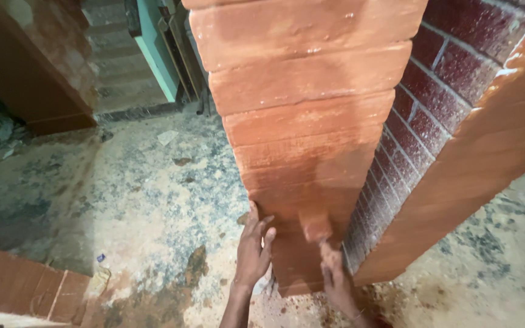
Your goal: The person kneels on the floor and uses a paintbrush to apply reddish-brown paint to a brick pillar. They repeatedly dip the brush into a small container and stroke the pillar's surface, working from the bottom upward.
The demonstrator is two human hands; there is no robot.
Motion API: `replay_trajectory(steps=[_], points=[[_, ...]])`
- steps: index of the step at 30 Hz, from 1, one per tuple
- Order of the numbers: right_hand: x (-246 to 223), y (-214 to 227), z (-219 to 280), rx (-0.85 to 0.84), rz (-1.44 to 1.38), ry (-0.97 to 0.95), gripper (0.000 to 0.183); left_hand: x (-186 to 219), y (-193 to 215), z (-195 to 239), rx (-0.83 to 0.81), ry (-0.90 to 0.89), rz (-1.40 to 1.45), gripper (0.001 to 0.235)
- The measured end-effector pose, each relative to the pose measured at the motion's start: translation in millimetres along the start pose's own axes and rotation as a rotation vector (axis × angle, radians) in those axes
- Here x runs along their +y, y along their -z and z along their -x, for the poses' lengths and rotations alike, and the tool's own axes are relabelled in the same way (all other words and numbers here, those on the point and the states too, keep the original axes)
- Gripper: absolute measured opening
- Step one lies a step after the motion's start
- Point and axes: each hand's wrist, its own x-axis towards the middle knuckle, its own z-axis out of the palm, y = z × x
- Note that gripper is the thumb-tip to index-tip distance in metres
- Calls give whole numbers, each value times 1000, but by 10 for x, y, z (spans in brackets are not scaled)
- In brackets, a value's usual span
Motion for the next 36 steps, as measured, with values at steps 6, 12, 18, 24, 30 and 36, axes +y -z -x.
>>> replay_trajectory(steps=[6, 12, 18, 24, 30, 36], points=[[273, -134, 488, -239, -151, -206, 41, -60, -10, 48, 10, -59, 110, 53], [-1016, 517, -281, -351, -459, -213, 42, -150, -105, 132, 36, 11, 335, 70], [-1775, 735, -456, -133, -353, 178, 44, -190, -407, 435, 66, 122, 418, 60], [-1662, 126, -270, -338, -172, 231, 31, -261, -698, 636, -49, 259, 806, 40], [-1546, 964, -862, 17, 259, 490, 35, -272, -674, 686, 83, 314, 941, 31], [-1207, 1514, -1926, 302, 807, 845, 39, 136, -867, 497, 27, 208, 914, 35]])
